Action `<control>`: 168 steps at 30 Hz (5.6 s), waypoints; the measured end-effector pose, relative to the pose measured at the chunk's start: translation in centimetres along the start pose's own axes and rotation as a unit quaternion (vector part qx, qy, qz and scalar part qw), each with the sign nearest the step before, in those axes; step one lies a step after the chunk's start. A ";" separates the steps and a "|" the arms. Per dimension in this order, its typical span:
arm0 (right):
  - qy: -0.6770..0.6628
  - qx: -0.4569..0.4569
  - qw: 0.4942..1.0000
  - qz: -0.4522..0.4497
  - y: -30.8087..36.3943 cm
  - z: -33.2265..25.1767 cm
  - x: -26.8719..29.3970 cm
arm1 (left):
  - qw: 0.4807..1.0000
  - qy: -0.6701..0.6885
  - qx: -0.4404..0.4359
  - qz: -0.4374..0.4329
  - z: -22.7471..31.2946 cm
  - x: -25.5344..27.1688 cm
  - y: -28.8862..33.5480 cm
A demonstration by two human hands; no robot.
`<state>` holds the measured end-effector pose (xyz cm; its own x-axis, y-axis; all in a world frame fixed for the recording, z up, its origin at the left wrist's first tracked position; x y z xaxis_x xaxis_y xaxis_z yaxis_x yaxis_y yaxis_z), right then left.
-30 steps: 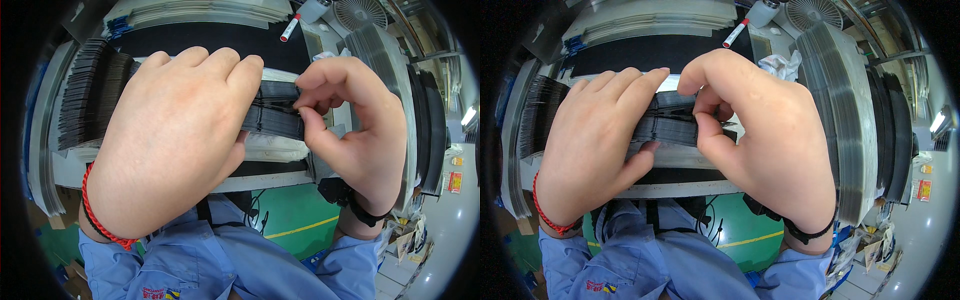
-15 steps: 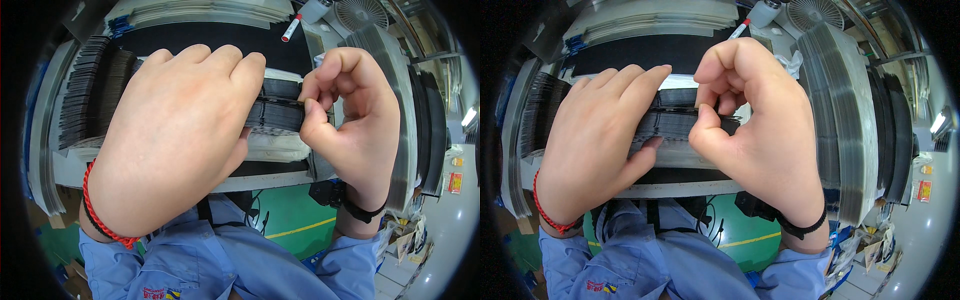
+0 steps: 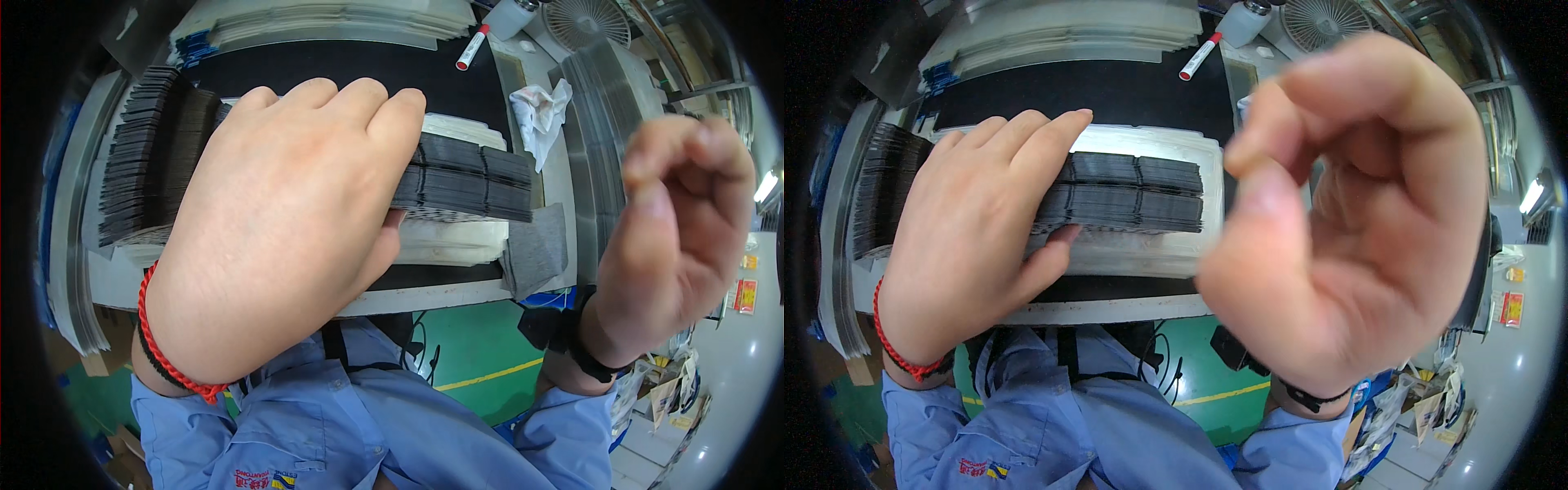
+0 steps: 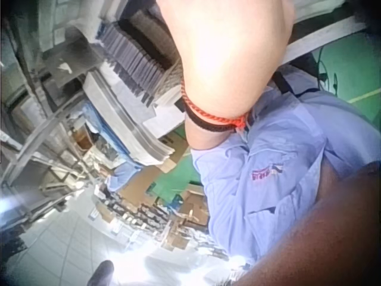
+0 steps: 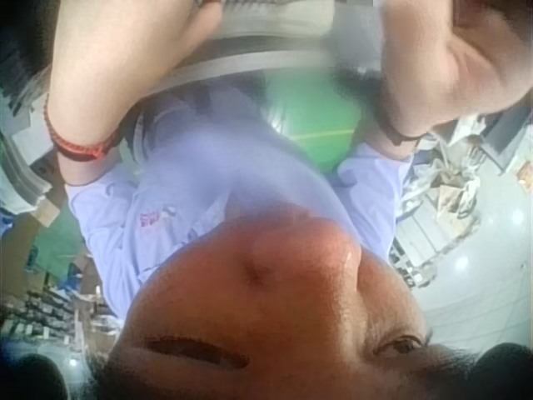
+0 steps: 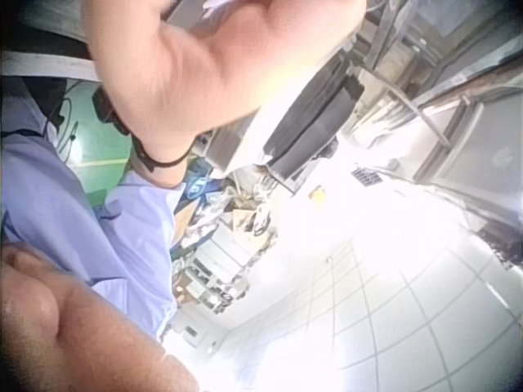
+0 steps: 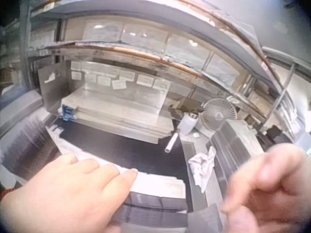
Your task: The recorder is flipping through a stack of black industrial components, likely for inspection or sorting.
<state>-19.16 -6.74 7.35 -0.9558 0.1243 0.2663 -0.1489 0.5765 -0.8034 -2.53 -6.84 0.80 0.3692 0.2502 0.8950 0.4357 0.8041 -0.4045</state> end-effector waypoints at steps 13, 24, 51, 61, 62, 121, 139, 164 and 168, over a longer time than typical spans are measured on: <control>-0.041 -0.083 0.991 -0.097 5.6 -2.0 -2.0 | 1.000 -0.012 -0.004 -0.003 0.5 0.0 -0.3; 0.244 0.000 0.963 -0.112 4.4 0.4 -2.3 | 0.999 -0.038 0.006 -0.024 0.6 -0.2 -0.5; 0.165 -0.062 0.974 -0.142 3.9 0.7 -3.1 | 0.999 -0.029 0.012 -0.033 0.6 0.0 -0.7; 0.118 -0.105 0.953 -0.258 3.0 1.5 -4.9 | 1.000 -0.015 0.003 -0.020 0.5 0.1 -0.4; 0.124 -0.109 0.952 -0.258 3.0 1.5 -4.8 | 1.000 -0.008 0.004 -0.019 0.5 0.1 -0.4; 0.110 -0.293 0.915 -0.253 2.5 4.4 -4.7 | 1.000 0.008 -0.007 0.006 0.3 0.5 -0.2; 0.136 -0.164 0.945 -0.248 2.0 3.5 -4.9 | 1.000 0.009 -0.008 0.003 0.2 0.4 -0.2; 0.184 -0.046 0.938 -0.291 0.5 2.4 -6.6 | 1.000 0.002 -0.002 0.001 0.3 0.3 0.0; 0.187 -0.027 0.942 -0.278 0.6 2.3 -6.8 | 1.000 -0.002 0.006 -0.004 0.1 0.3 0.1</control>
<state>-13.36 -9.09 3.88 -0.5767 0.0613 0.8147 -0.5775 0.6748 -0.4595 -2.48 -6.63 1.07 0.3634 0.2454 0.8987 0.4282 0.8127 -0.3951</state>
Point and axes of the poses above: each hand's wrist, its own y-axis away from the middle knuckle, its own x-axis out of the back of the hand, z = x × y, the point moved 10 cm from there along -y, towards the middle knuckle, and after that the axes turned 9 degrees about z, right-handed, at the moved point
